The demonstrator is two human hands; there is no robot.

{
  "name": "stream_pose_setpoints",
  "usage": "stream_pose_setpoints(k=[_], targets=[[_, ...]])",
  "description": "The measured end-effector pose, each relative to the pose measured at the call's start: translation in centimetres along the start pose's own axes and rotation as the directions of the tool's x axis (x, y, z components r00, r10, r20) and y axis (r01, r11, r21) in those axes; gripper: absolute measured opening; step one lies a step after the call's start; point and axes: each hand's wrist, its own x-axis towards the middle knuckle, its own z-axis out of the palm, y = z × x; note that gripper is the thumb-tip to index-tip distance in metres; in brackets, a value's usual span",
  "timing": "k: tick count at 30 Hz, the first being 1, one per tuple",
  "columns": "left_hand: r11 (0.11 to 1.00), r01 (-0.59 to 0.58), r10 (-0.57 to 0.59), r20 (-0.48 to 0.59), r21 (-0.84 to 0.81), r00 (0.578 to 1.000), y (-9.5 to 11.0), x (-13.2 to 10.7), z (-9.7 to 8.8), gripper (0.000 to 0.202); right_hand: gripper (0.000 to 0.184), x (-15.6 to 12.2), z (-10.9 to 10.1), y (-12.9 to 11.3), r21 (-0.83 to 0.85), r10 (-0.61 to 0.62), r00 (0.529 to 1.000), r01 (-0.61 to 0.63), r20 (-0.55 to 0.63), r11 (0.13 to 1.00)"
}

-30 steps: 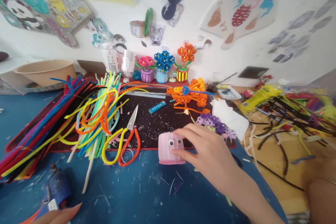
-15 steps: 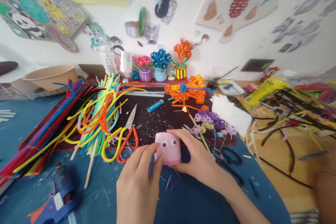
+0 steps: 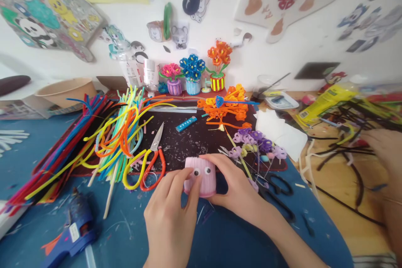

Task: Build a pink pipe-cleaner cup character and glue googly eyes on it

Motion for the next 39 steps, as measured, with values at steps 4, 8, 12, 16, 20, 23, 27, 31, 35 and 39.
stream_pose_setpoints(k=[4, 8, 12, 16, 20, 23, 27, 31, 35, 39], targets=[[1.000, -0.003, 0.003, 0.011, -0.005, 1.000, 0.2, 0.1, -0.2, 0.009, 0.076, 0.1, 0.0, 0.2, -0.012, -0.006, 1.000, 0.006, -0.003, 1.000], [1.000, 0.006, -0.006, 0.011, -0.013, 1.000, 0.2, 0.3, -0.2, 0.008, 0.078, 0.1, 0.1, 0.2, -0.004, -0.015, 1.000, 0.015, 0.000, 1.000], [0.999, 0.018, -0.017, 0.021, -0.049, 1.000, 0.0, 0.4, -0.2, 0.007, 0.089, 0.0, 0.1, 0.3, 0.002, -0.001, 1.000, 0.001, -0.004, 1.000], [0.998, 0.011, -0.010, 0.020, -0.057, 1.000, 0.0, 0.6, -0.2, 0.008, 0.089, -0.1, 0.1, 0.3, 0.011, 0.001, 1.000, -0.001, -0.004, 1.000], [0.999, 0.006, -0.004, 0.033, -0.054, 0.999, 0.1, 0.8, -0.3, 0.008, 0.088, -0.1, 0.0, 0.2, 0.015, 0.002, 1.000, -0.002, 0.003, 1.000], [1.000, -0.008, 0.009, 0.008, -0.021, 1.000, 0.0, 0.6, -0.8, 0.011, 0.089, 0.0, -0.1, 0.1, 0.013, 0.007, 1.000, -0.007, 0.007, 1.000], [0.985, -0.163, 0.165, -0.047, 0.048, 0.985, -0.3, -0.1, -1.6, 0.016, 0.089, -0.1, -0.3, 0.2, 0.009, 0.018, 1.000, -0.018, 0.012, 1.000], [0.943, -0.294, 0.296, 0.010, 0.156, 0.955, -0.7, -0.9, -1.8, 0.026, 0.090, 0.0, -0.3, 0.3, 0.008, 0.013, 1.000, -0.013, 0.013, 1.000], [0.915, -0.343, 0.342, 0.044, 0.214, 0.939, -0.8, -1.1, -1.6, 0.028, 0.088, 0.0, -0.2, 0.3, 0.015, 0.000, 1.000, 0.000, 0.007, 1.000], [0.917, -0.341, 0.334, 0.070, 0.206, 0.940, -0.8, -1.2, -1.6, 0.030, 0.086, 0.0, -0.3, 0.3, 0.018, -0.004, 1.000, 0.004, 0.009, 1.000]])
